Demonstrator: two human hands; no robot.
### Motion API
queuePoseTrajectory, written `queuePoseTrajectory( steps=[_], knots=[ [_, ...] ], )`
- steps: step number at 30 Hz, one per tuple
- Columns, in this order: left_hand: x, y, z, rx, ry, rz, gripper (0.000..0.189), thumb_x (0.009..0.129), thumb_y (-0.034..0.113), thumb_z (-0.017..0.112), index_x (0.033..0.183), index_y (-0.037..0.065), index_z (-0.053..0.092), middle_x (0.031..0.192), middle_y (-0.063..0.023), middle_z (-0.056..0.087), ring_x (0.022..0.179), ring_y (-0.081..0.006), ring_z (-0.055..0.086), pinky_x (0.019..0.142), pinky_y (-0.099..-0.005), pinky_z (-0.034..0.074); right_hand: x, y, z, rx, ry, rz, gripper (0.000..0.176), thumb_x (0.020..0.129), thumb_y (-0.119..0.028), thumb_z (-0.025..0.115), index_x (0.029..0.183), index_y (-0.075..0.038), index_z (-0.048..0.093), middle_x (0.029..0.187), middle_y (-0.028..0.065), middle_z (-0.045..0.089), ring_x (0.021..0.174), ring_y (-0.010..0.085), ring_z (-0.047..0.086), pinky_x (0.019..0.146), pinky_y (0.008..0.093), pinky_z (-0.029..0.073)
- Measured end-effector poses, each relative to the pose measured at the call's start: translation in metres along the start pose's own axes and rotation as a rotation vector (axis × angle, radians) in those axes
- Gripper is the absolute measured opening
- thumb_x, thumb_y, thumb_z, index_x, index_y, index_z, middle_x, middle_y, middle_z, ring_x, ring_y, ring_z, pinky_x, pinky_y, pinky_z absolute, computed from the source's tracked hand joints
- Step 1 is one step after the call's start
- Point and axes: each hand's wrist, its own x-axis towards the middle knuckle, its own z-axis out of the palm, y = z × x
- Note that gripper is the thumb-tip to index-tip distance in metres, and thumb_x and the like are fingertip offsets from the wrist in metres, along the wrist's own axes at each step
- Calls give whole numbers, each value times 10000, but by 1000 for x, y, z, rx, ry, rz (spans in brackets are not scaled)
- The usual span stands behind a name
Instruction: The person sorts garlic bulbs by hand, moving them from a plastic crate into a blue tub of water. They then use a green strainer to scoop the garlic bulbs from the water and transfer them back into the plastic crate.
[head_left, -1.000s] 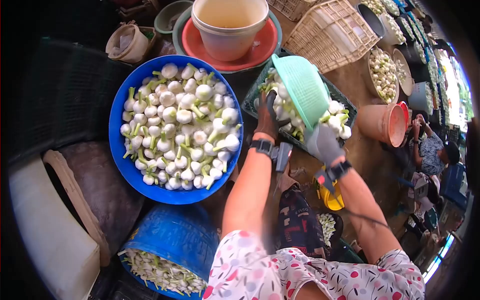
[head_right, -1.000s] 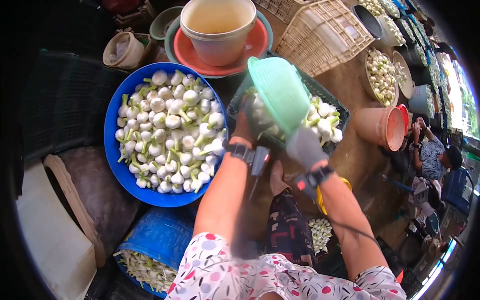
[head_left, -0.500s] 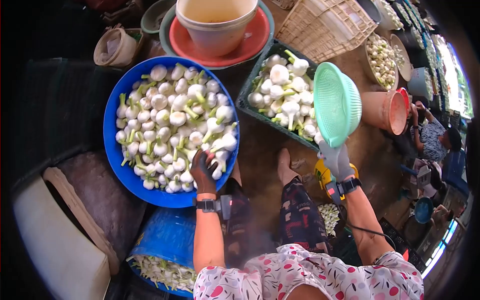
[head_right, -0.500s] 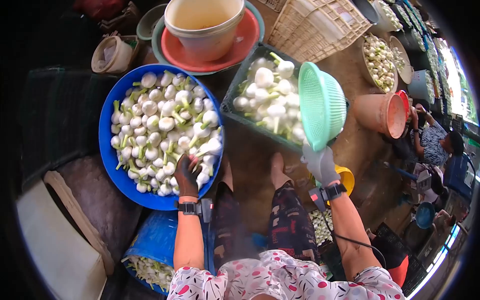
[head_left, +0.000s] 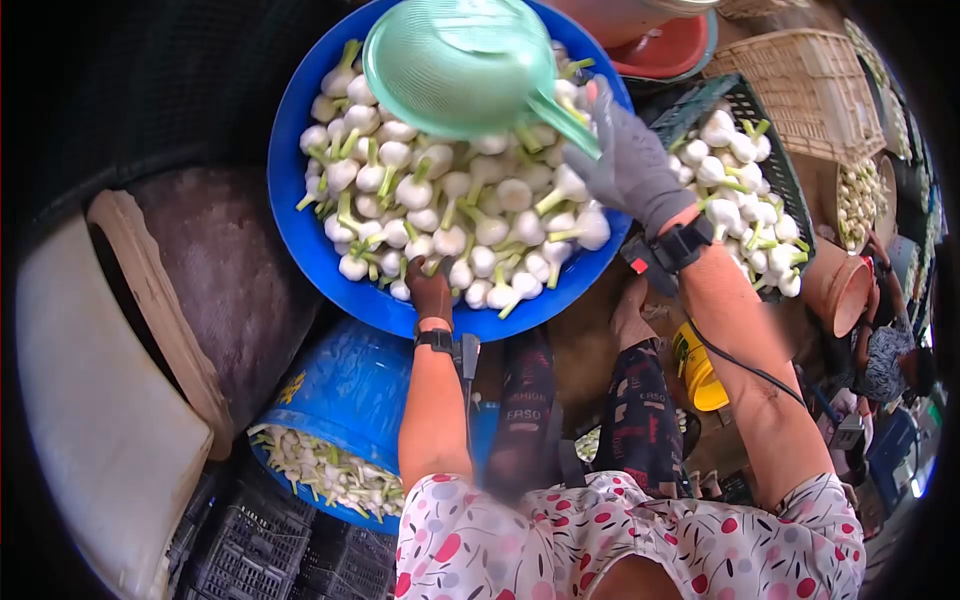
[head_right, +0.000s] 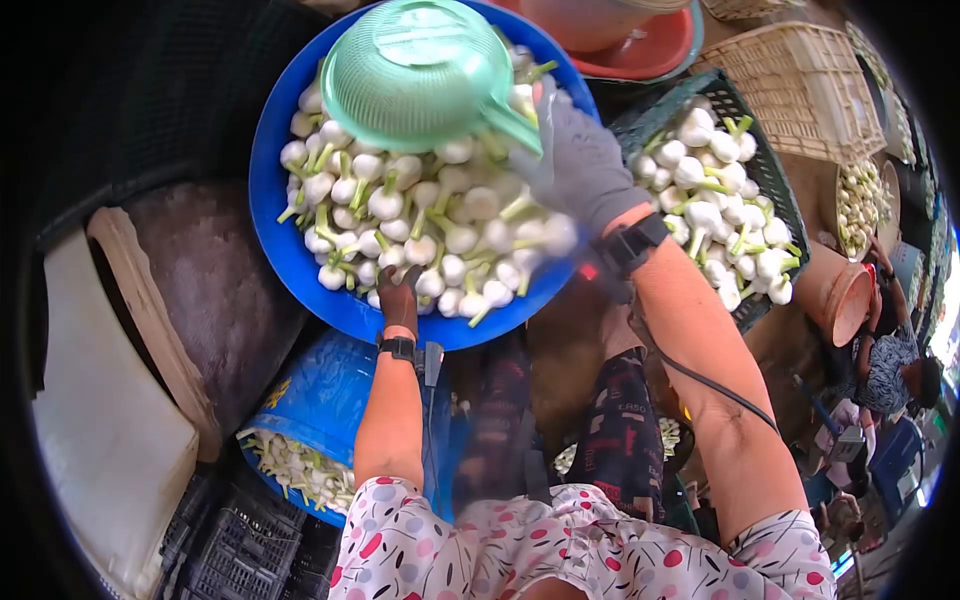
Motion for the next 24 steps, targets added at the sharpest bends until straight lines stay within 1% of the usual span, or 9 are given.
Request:
queuePoseTrajectory(
  steps=[2,5,13,14,15,17,19,21,24],
  knots=[
    [4,-2,-6,-17,-96,-22,626,710,240,767,1167,3,410,1211,-206,430,1078,-335,467,912,-391,405,7,-18,6,49,52,-63,612,830,-337,573,1286,37,410,1111,226,567,994,346,563,819,410,469],
    [3,-23,3,163,-74,217,734,628,263,836,1166,10,405,1208,-215,413,1151,-359,401,947,-428,382,-19,-50,13,-35,-757,287,686,762,-345,680,1316,-45,409,1286,224,465,1151,367,488,911,431,435],
    [45,-62,61,53,27,432,816,684,322,807,1355,82,410,1250,-212,484,1150,-353,450,991,-474,363,-79,1,133,-487,-522,-187,424,803,-166,544,1223,-116,509,1287,134,435,1254,401,383,847,581,444],
    [63,-68,69,-136,2,258,734,691,300,804,1297,57,470,1175,-196,537,1060,-319,511,950,-453,408,-84,-5,130,-450,-506,-69,401,823,-147,523,1224,-138,519,1309,105,427,1240,384,400,881,590,438],
    [26,23,49,-527,-97,-342,629,712,290,779,1228,33,525,1158,-179,554,1002,-300,537,919,-433,432,-76,-16,112,-791,-708,-356,407,821,-146,541,1228,-152,518,1335,87,397,1274,412,336,857,605,457],
    [31,38,50,40,-89,-198,710,742,497,682,1251,39,496,1186,-195,543,1009,-294,555,871,-420,453,-79,-16,99,-592,-829,-218,482,787,-140,594,1256,-93,491,1376,104,336,1333,486,134,869,613,453],
    [68,-18,59,408,-277,125,771,710,551,680,1253,33,505,1213,-201,533,1062,-301,538,905,-428,428,-85,5,96,-503,-709,-272,474,739,-167,621,1197,-97,521,1341,102,358,1324,466,186,945,550,429],
    [36,13,64,91,-82,-225,784,672,465,751,1263,3,523,1272,-205,523,1109,-338,524,951,-399,403,-68,3,79,-410,-805,-156,498,700,-194,658,1171,-93,533,1313,109,388,1295,461,240,974,506,411],
    [22,10,60,-232,-178,-168,572,763,425,700,1136,0,609,1027,-99,623,857,-203,575,757,-347,473,-69,5,78,-52,-588,-23,500,657,-218,696,1119,-90,553,1238,109,452,1237,421,336,999,490,373]
  ],
)
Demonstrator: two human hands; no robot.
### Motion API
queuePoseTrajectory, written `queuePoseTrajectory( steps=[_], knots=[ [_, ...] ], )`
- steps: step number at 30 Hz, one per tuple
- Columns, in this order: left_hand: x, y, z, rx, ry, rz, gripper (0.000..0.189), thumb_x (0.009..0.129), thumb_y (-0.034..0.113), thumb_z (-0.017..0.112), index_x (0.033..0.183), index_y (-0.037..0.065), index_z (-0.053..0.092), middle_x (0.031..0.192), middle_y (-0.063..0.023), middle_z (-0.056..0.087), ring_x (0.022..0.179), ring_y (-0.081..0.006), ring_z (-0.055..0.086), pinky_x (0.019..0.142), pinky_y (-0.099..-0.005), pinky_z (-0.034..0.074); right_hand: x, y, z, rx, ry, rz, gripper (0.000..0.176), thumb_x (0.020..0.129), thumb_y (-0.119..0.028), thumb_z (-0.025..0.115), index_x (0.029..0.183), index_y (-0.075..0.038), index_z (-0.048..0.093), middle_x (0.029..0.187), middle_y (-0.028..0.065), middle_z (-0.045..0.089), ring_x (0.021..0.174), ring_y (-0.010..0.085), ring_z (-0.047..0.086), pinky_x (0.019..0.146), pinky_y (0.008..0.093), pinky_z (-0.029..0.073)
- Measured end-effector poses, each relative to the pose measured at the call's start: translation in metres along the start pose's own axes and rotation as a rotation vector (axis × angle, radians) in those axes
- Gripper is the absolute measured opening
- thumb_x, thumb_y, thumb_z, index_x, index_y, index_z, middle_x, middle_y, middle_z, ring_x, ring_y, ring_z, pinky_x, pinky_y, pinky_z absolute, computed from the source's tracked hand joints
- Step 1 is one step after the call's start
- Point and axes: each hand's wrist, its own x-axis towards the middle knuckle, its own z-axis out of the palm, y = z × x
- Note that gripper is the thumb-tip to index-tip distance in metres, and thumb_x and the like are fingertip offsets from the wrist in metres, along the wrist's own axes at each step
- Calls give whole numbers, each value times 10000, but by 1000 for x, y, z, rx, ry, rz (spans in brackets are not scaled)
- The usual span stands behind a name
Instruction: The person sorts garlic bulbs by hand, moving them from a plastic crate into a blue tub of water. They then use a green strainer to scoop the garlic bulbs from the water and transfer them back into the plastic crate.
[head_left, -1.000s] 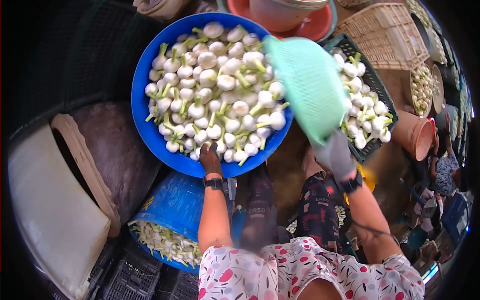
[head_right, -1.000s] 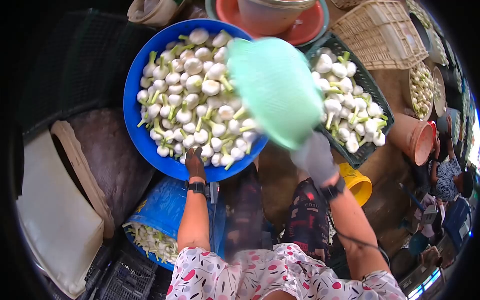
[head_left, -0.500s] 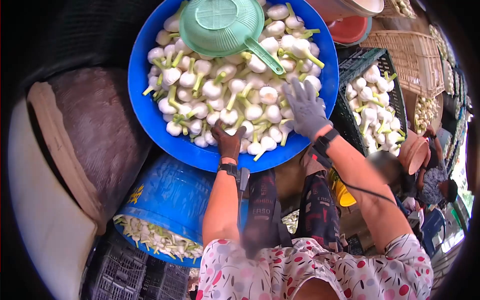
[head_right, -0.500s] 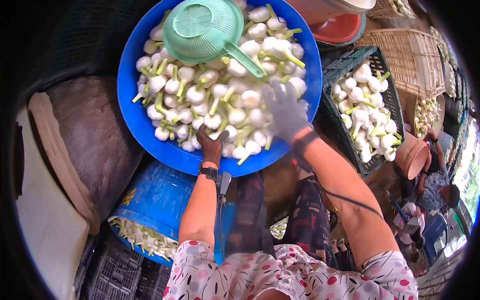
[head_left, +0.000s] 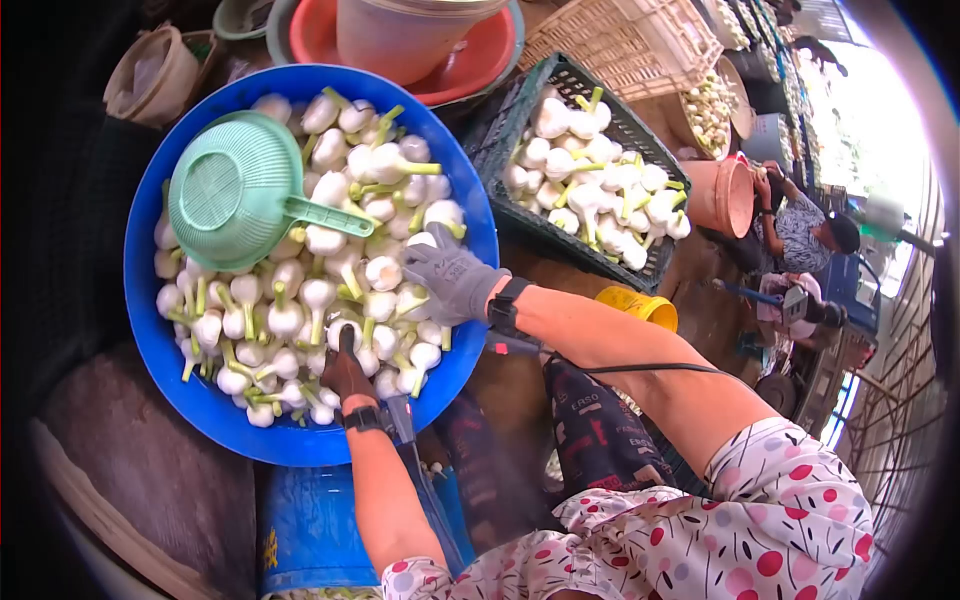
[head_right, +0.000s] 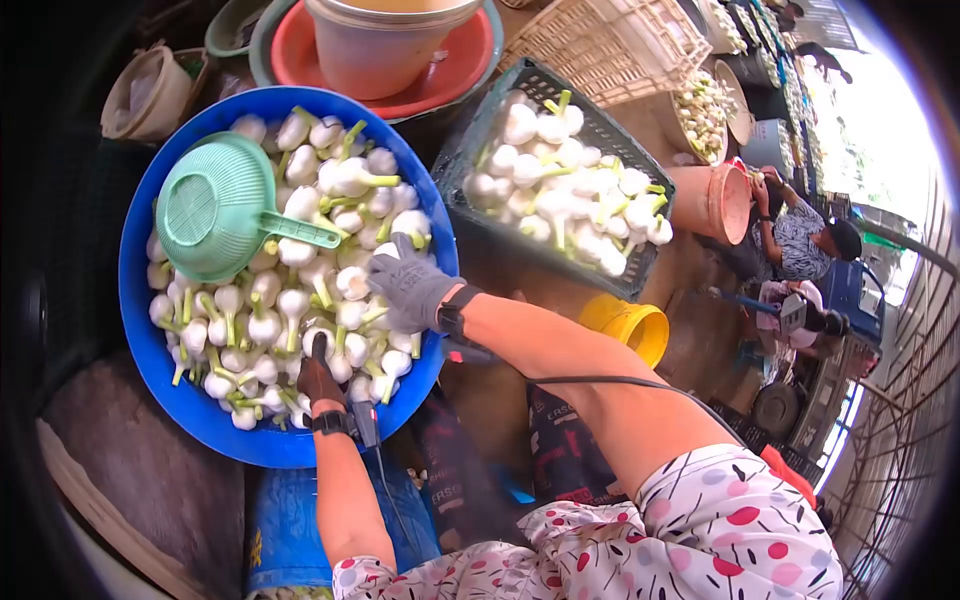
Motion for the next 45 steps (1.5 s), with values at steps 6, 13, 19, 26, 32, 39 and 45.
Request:
queuePoseTrajectory(
  steps=[6,13,19,26,32,39,45],
  knots=[
    [-42,23,4,-169,21,-21,320,812,160,677,1078,-13,640,1007,-49,640,850,-170,576,737,-316,477,-70,-17,-71,464,651,17,467,610,-135,717,1045,-63,566,1140,129,536,1101,325,464,1009,464,324],
    [-84,30,9,-139,-19,46,271,814,217,667,1040,71,636,1017,-39,586,876,-175,541,687,-367,470,-161,195,-99,-302,766,419,565,678,-110,707,1203,-15,518,1282,146,498,1234,273,423,1091,427,248],
    [-118,55,13,-53,45,292,269,832,125,646,1039,-43,603,1064,-89,568,943,-203,543,806,-352,462,-226,208,-79,203,517,743,549,785,-232,645,1241,19,470,1224,210,536,1148,321,513,960,362,411],
    [-201,146,143,441,-351,1097,404,678,97,779,1029,-25,621,1077,-132,573,1025,-287,537,898,-376,427,-208,192,12,-34,577,779,586,795,-337,578,1226,39,452,1285,301,405,1132,440,429,969,478,353],
    [-176,127,282,1455,-365,1280,349,776,343,636,1013,87,642,1115,-69,579,1060,-260,533,1017,-586,256,-254,182,-13,182,553,734,474,813,-272,558,1165,42,510,1241,257,482,1160,413,440,1006,457,338],
    [-158,100,278,1145,-314,1315,370,836,370,535,1054,93,648,1175,-82,565,1123,-278,500,1060,-621,123,-323,279,23,-89,774,1119,453,759,-218,617,1138,10,516,1173,232,531,1080,375,505,902,420,422],
    [-165,77,156,743,-274,1229,290,793,56,635,1075,-6,624,1205,-151,546,1160,-316,484,999,-426,363,-315,250,-40,76,497,1303,555,718,-240,684,1192,-20,495,1102,198,584,1029,367,546,869,432,443]
  ],
)
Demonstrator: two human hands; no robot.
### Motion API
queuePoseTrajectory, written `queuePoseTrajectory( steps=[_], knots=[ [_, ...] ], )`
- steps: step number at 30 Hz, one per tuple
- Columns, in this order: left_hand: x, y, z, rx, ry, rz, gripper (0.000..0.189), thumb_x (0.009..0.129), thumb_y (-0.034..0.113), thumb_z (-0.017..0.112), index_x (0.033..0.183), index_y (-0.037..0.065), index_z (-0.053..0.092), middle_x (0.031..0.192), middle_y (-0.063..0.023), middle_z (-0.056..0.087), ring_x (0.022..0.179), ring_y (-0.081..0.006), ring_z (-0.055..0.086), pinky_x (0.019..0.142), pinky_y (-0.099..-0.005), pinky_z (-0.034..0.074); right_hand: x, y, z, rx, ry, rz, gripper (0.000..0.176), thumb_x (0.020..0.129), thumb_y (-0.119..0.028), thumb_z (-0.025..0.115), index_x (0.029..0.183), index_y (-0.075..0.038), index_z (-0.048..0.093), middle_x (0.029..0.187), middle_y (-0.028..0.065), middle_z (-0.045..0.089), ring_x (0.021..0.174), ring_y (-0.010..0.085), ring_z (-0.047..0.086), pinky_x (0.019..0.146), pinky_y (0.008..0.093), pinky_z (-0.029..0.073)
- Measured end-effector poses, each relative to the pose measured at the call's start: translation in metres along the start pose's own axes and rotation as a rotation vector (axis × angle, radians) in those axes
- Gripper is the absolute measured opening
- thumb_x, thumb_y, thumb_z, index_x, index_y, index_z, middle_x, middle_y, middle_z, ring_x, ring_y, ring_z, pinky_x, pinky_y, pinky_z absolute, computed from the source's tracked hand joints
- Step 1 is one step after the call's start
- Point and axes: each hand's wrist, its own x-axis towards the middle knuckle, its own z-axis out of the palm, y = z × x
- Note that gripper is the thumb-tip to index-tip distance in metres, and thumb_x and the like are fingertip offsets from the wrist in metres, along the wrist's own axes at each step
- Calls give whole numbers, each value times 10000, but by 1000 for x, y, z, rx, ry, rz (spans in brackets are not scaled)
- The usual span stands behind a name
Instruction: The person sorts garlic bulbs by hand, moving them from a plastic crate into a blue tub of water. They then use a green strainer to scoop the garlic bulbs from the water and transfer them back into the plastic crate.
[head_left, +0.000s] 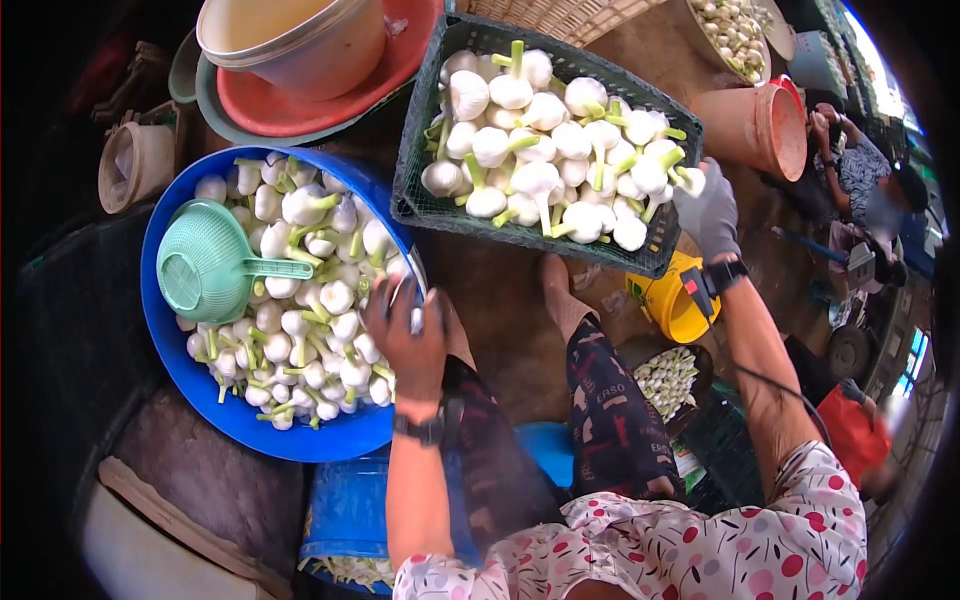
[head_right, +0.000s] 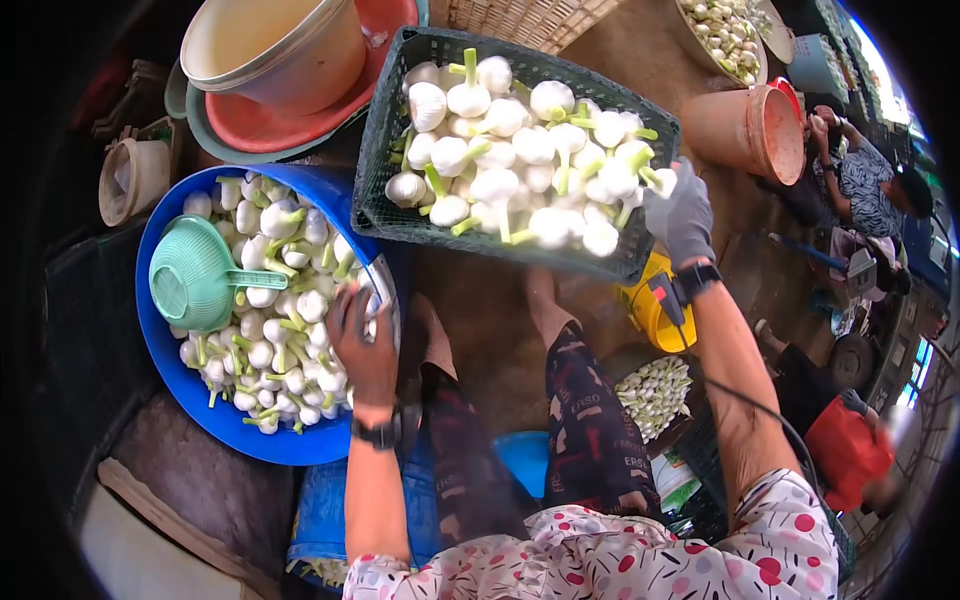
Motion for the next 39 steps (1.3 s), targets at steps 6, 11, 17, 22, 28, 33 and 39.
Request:
queuePoseTrajectory(
  steps=[6,11,17,22,28,33,39],
  knots=[
    [-121,-84,-48,-19,88,-599,423,762,72,669,1160,-33,572,1219,-227,513,1156,-366,470,990,-413,378,-39,-68,17,-65,187,-799,622,699,-168,631,1284,-30,469,1249,182,508,1174,345,460,983,422,367],
    [-147,-151,-79,-140,33,-954,635,780,151,705,1302,-60,411,1299,-252,442,1182,-352,452,996,-385,373,-48,-108,50,-251,99,-905,530,732,-62,481,1258,-2,480,1275,207,490,1185,372,449,999,452,349],
    [-130,-184,-47,-92,-63,-862,792,710,331,749,1312,-31,383,1267,-256,451,1200,-383,413,981,-431,379,-175,-251,-7,760,-248,-1013,238,793,-57,582,1026,-8,581,1040,164,605,975,311,590,863,370,469],
    [-96,-145,-27,526,-255,-701,709,725,385,673,1333,93,451,1298,-267,421,1216,-404,407,983,-482,381,-214,-351,104,38,-650,-1012,365,780,-117,530,1121,10,551,1100,191,593,951,310,610,798,399,491],
    [-91,-174,-52,246,-271,-575,471,655,337,742,1061,115,651,1116,-182,505,1040,-363,520,850,-460,458,-230,-356,210,-277,-380,-1047,423,774,-161,584,1171,-32,516,1008,151,614,927,298,606,729,429,473],
    [-89,-187,-83,-538,122,-1051,170,806,57,582,914,-57,648,860,-75,658,762,-160,577,717,-291,473,-210,-345,104,-123,-680,-1089,607,700,-278,645,1222,-4,505,978,134,606,879,298,601,718,435,471],
    [-59,-175,-52,-46,-305,-590,511,763,246,707,1156,-35,541,1141,-233,545,1024,-394,533,888,-430,424,-160,-262,-16,590,-290,-695,584,671,-295,723,1137,1,532,947,196,615,872,362,594,752,433,483]
  ],
)
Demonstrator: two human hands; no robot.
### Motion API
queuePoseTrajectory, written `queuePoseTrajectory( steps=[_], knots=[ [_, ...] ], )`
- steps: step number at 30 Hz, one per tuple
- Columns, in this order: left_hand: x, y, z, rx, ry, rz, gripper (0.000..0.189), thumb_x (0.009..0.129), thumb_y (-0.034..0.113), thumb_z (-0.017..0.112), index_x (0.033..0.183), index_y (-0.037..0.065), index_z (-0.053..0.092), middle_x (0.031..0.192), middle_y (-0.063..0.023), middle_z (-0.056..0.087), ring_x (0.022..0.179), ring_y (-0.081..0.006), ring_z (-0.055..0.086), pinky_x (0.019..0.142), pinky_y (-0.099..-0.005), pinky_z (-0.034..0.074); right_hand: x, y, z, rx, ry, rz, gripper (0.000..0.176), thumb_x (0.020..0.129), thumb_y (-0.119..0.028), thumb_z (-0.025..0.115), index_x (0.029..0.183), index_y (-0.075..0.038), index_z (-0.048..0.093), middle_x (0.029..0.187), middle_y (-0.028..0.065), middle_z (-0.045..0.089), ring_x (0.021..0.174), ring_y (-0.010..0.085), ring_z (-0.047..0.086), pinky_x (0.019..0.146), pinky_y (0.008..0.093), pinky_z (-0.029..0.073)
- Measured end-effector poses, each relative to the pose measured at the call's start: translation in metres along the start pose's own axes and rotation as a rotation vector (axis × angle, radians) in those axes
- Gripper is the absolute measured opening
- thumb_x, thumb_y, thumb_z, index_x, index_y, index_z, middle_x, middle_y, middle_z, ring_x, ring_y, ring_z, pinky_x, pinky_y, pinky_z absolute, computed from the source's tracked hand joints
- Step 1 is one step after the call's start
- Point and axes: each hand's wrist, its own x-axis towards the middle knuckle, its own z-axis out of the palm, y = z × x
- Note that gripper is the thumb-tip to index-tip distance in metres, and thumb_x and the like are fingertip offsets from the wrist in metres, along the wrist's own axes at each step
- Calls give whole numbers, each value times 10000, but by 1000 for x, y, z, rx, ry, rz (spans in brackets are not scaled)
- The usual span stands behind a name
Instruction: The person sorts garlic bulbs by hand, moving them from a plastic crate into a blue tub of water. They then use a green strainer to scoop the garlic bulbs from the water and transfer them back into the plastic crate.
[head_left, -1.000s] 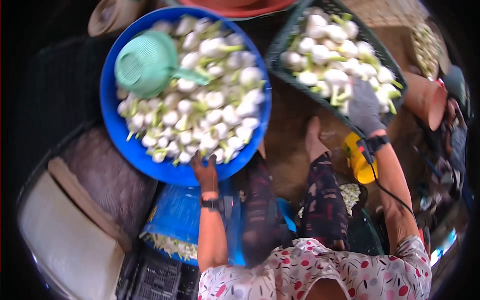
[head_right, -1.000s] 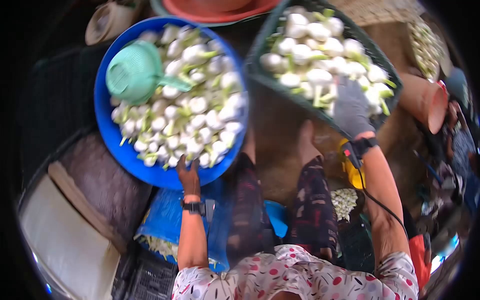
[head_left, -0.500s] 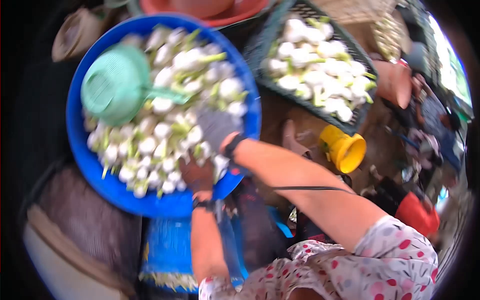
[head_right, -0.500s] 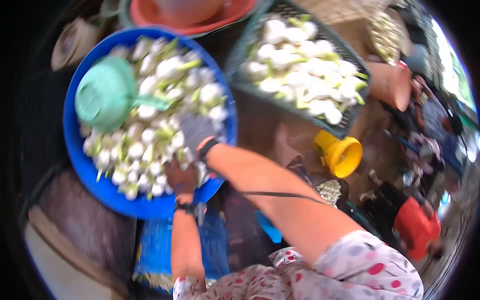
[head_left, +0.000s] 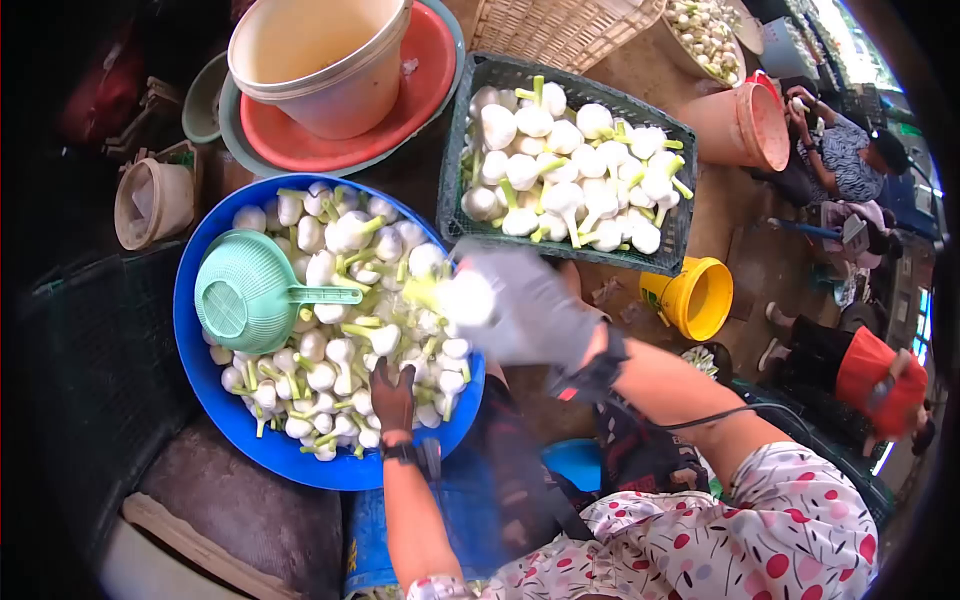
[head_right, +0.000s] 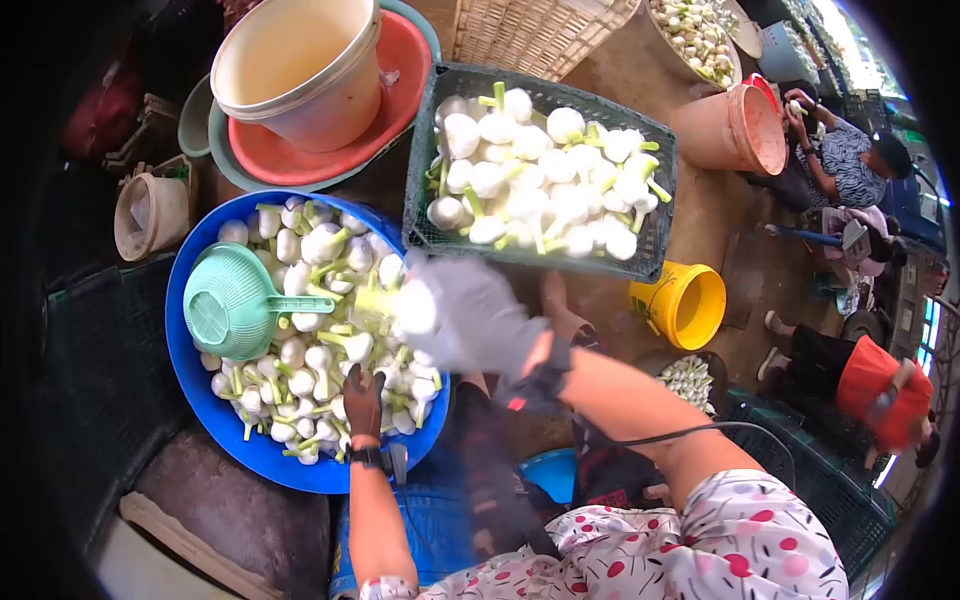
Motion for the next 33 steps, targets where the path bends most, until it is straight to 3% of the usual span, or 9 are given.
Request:
queuePoseTrajectory(
  steps=[3,8,14,17,21,23,25,27,33],
  knots=[
    [22,4,23,19,-38,-149,606,725,322,728,1175,-32,530,1195,-273,519,1089,-425,510,882,-430,433,25,67,-70,-213,607,-71,538,703,-230,739,1128,15,518,921,175,596,830,345,587,765,392,476],
    [41,-18,47,7,205,51,719,734,399,726,1198,-97,491,1182,-325,519,1092,-425,510,923,-406,410,80,256,-107,-683,197,75,646,793,-389,650,1232,56,485,1277,248,492,1196,349,467,1014,404,363],
    [67,7,37,6,157,-359,621,716,392,713,1066,-101,570,1040,-264,616,970,-389,571,823,-401,438,2,102,-61,203,253,101,365,866,-231,600,1130,18,569,1096,188,616,1016,312,601,837,359,490],
    [66,35,32,-305,141,-455,510,689,328,730,995,-66,624,948,-188,654,839,-314,588,765,-388,448,-12,51,6,-118,223,-689,128,725,-102,583,841,-47,588,924,122,617,809,237,595,705,351,498],
    [57,6,23,-368,230,-295,425,672,240,727,984,-35,641,890,-101,658,686,-234,552,684,-360,454,11,5,97,-260,-576,-125,345,858,-218,522,1170,-73,550,1161,133,586,1116,277,536,896,375,443],
    [41,-3,3,-522,71,-425,296,757,244,628,993,65,630,871,-67,605,745,-212,579,629,-339,482,24,20,166,-590,-377,79,421,854,-233,533,1242,-71,504,1224,167,552,1183,308,493,962,407,402],
    [21,-26,-11,-998,-9,-514,340,741,218,665,1017,30,600,929,-94,628,798,-234,583,689,-341,488,28,22,213,344,303,883,488,862,-319,535,1287,-91,461,1244,181,539,1192,327,484,1009,420,361],
    [-8,-53,-27,122,83,333,321,719,150,689,975,-15,590,896,-131,636,784,-262,590,699,-376,481,34,29,203,375,8,963,552,830,-407,580,1290,-127,459,1198,163,569,1130,316,521,1017,415,354],
    [-56,-20,-44,161,91,224,291,732,149,673,931,-50,598,877,-184,635,795,-317,611,727,-405,493,21,37,236,176,-1,883,505,766,-486,641,1112,-118,616,1104,165,612,1015,335,581,878,414,447]
  ],
)
